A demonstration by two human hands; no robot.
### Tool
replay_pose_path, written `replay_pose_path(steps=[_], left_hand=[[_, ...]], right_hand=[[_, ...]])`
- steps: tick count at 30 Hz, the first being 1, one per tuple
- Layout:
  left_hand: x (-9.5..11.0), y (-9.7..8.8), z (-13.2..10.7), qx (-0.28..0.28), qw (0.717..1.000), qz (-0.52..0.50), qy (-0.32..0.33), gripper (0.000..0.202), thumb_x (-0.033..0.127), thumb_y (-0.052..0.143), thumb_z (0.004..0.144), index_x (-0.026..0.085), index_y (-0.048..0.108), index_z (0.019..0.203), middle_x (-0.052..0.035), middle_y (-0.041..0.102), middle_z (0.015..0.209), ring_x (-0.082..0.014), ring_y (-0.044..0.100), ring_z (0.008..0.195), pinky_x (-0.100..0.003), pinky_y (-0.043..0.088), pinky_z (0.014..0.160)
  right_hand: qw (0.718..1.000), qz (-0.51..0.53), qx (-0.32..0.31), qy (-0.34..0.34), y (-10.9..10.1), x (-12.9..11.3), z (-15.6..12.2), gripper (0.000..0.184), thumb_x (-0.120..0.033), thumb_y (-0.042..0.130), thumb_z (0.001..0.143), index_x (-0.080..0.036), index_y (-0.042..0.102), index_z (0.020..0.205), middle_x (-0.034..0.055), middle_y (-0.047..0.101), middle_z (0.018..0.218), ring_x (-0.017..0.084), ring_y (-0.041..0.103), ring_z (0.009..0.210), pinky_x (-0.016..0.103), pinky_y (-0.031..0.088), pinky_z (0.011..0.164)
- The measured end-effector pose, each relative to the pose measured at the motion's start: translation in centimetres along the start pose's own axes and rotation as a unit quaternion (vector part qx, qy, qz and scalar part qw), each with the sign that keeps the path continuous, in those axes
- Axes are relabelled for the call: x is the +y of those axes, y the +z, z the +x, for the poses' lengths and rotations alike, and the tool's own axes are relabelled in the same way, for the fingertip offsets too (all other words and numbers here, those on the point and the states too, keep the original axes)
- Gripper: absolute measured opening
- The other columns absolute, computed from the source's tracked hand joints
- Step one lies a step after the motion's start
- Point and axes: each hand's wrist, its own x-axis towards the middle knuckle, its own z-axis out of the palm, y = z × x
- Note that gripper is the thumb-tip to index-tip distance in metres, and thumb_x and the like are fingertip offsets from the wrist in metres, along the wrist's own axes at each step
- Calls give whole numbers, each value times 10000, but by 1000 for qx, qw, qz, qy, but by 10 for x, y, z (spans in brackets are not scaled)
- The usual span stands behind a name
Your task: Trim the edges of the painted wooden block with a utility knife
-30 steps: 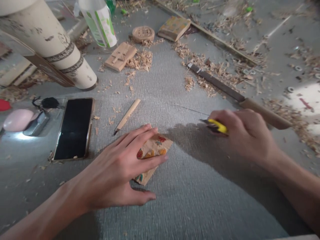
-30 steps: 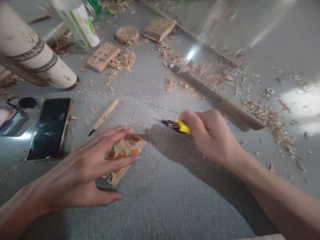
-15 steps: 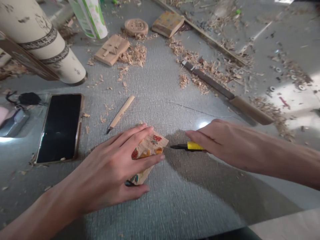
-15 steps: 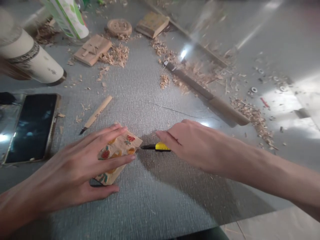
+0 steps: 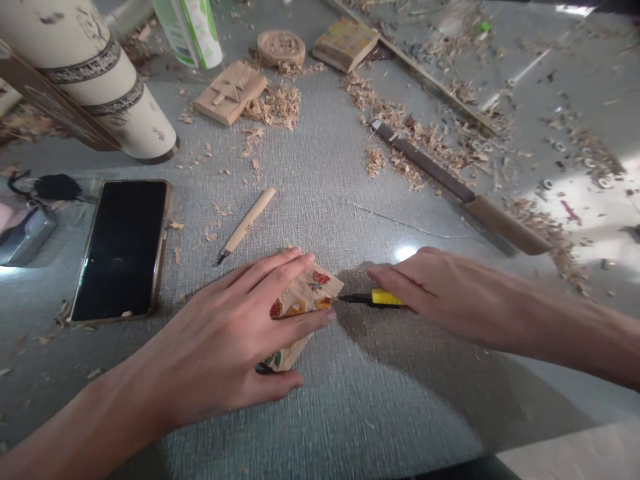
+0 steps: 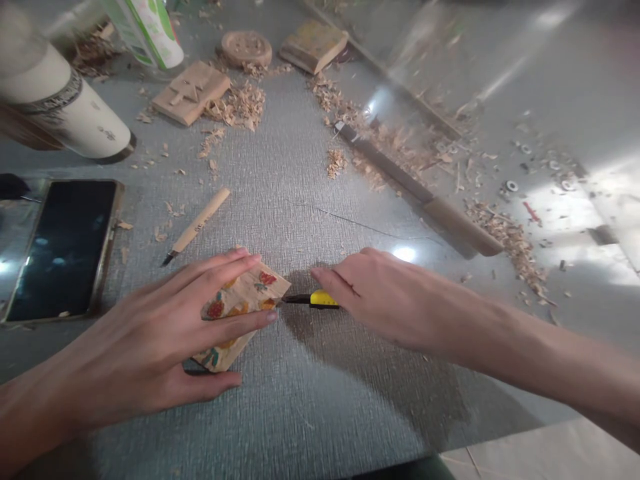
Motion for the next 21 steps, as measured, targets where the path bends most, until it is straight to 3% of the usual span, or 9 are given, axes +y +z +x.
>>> replay_pose_path(steps=[7,14,21], left_hand=[[0,1,0,-7,1000,12,-6,672,351,899,865,308,674,1498,-184,436,1726,-458,437,1606,-663,553,1189],[4,2,0,-12,1000,19,-12,647,286,858,887,304,665,1505,-191,400,1731,-449,452,1598,-635,581,1162],[5,1,2,-15,1000,3,-12,682,262,879,853,267,670,1502,-220,426,1684,-464,445,1592,-656,556,1181]], right_hand=[[999,-35,23,-22,8,3,-5,563,-545,419,1157,-239,679,763,-21,542,553,126,462,453,344,246,519],[998,-41,16,48,15,-7,-3,719,-669,317,1144,-234,501,602,-17,472,497,109,393,407,344,239,498],[996,-78,21,36,17,-9,-2,711,-636,297,1150,-230,434,582,-6,460,496,109,331,407,346,207,508]])
